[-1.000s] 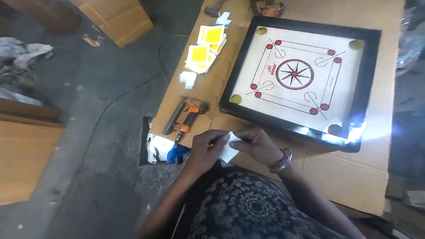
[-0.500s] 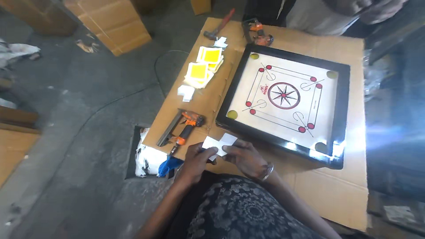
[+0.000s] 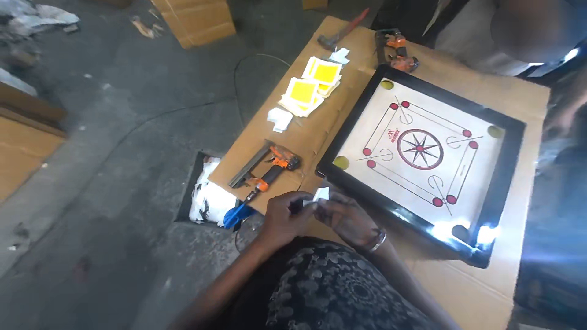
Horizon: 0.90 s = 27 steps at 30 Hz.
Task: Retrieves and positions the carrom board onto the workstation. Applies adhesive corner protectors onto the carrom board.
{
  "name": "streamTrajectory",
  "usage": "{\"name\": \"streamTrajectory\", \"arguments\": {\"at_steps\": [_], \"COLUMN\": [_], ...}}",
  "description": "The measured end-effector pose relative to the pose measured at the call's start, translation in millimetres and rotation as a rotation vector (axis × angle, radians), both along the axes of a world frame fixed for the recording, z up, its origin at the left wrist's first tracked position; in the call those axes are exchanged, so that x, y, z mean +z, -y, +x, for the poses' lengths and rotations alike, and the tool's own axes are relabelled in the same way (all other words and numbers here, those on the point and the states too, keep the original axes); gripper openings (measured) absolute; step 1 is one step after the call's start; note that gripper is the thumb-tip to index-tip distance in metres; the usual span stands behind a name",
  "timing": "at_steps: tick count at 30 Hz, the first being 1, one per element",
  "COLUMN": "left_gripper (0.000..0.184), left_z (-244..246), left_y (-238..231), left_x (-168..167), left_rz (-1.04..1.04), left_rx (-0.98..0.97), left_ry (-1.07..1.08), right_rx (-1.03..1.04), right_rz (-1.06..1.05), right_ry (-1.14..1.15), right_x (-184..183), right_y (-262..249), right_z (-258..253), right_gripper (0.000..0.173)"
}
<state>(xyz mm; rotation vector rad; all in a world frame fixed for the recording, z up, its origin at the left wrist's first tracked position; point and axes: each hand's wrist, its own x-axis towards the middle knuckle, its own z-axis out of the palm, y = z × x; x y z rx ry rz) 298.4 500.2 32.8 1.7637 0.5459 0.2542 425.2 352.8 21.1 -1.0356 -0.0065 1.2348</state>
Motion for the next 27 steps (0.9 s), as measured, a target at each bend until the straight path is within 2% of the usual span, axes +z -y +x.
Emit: {"name": "streamTrajectory", "arguments": {"at_steps": [4,6,8,10,12,15,17,18,19,20,22,23,25,26,27], "left_gripper": [0.013,0.014,0.018,0.026,0.032,0.038,0.044,0.045,0.048,0.049,0.049,0.052,0.065,0.067,0.062], "left_z": [-2.6,-10.4,-32.5,-62.8,-90.5,-115.4,-124.3,-127.0,-123.5,-114.0,-87.1,-69.7,-34.7,-17.0,-0.2], "left_y": [-20.3,-49.2,-98.2,-155.6,-206.8,-257.6,-271.9,-270.6,-265.2,-255.9,-217.8,-190.6,-127.8,-97.6,-72.2], "left_x": [-1.6,-10.1,-25.9,-56.8,-103.0,-183.8,-223.3,-227.1,-218.1,-201.3,-155.1,-128.9,-77.2,-61.3,-53.7], "left_rz": [-0.217,-0.137,-0.021,0.031,0.005,-0.161,-0.190,-0.129,-0.012,0.145,0.432,0.524,0.619,0.701,0.771], "left_rx": [0.061,0.201,0.476,0.779,0.996,1.094,1.000,0.933,0.871,0.824,0.676,0.530,0.135,-0.047,-0.171], "left_ry": [-0.078,-0.079,-0.061,-0.076,-0.166,-0.370,-0.638,-0.802,-0.902,-0.896,-0.612,-0.436,-0.213,-0.126,-0.040], "right_rx": [0.028,0.058,0.088,0.053,0.006,-0.061,-0.068,-0.075,-0.085,-0.105,-0.163,-0.177,-0.190,-0.183,-0.169], "right_rz": [-0.048,-0.046,-0.035,-0.063,-0.138,-0.291,-0.346,-0.369,-0.388,-0.403,-0.444,-0.456,-0.454,-0.450,-0.446], "right_ry": [-0.087,-0.078,-0.050,-0.073,-0.091,-0.117,-0.135,-0.142,-0.142,-0.142,-0.149,-0.147,-0.148,-0.150,-0.145], "right_x": [0.9,3.7,-0.7,-10.3,-20.5,-24.3,-25.9,-25.4,-24.0,-21.5,-14.7,-12.2,-10.3,-9.1,-6.7], "right_y": [-12.6,-16.0,-14.8,-14.2,-14.2,-20.9,-29.6,-34.2,-39.2,-44.1,-51.7,-54.6,-57.3,-58.0,-58.7], "right_z": [6.2,9.4,11.0,14.7,18.2,15.8,14.8,12.6,11.9,12.4,13.3,14.6,15.7,16.7,17.3], "right_gripper": [0.022,0.024,0.024,0.025,0.027,0.027,0.028,0.027,0.026,0.025,0.023,0.022,0.021,0.020,0.020]}}
